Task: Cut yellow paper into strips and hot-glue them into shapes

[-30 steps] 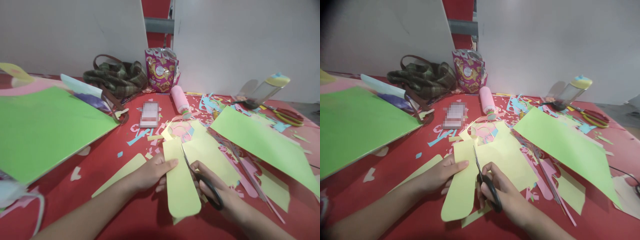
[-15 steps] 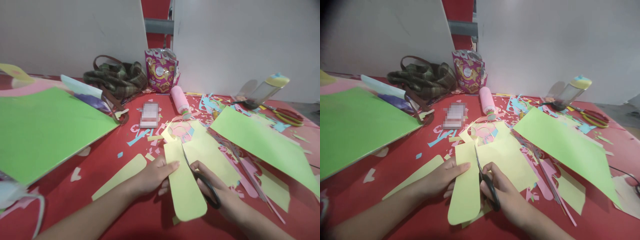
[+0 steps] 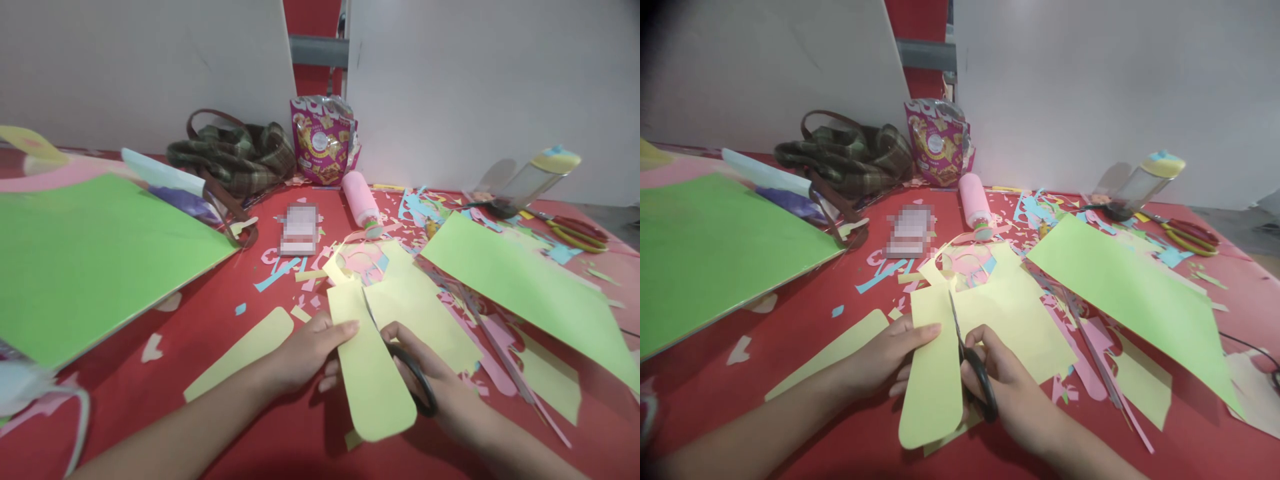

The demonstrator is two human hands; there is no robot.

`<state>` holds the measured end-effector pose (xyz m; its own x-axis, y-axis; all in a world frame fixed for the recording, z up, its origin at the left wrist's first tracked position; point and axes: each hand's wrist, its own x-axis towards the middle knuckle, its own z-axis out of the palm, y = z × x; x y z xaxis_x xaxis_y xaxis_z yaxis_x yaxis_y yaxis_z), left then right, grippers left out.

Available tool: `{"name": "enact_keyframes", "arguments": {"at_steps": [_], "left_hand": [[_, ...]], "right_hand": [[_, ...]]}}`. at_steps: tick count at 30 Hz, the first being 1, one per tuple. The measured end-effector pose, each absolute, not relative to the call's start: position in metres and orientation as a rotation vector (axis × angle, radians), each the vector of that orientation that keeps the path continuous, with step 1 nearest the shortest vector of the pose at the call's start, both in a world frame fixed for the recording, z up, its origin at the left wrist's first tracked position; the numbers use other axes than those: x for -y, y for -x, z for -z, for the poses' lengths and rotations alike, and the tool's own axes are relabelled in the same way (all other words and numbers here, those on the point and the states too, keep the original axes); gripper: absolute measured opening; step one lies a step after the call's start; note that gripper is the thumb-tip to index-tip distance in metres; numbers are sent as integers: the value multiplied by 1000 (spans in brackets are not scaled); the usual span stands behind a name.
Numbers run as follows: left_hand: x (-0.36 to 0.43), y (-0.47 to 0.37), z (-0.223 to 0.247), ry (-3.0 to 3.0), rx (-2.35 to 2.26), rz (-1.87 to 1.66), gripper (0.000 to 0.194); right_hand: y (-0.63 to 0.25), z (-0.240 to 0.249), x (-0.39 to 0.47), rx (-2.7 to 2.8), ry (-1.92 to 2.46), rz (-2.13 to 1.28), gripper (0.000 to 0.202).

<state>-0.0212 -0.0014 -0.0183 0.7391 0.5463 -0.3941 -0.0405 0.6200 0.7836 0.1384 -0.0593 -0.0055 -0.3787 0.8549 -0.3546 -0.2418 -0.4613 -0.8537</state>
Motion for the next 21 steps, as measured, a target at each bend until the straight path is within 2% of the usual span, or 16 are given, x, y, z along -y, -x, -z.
{"name": "enact_keyframes", "arguments": {"at_steps": [21], "left_hand": [[1, 20, 18, -815, -686, -386, 28]], "right_hand": [[-137, 3, 59, 916, 1146, -1895, 29]]}}
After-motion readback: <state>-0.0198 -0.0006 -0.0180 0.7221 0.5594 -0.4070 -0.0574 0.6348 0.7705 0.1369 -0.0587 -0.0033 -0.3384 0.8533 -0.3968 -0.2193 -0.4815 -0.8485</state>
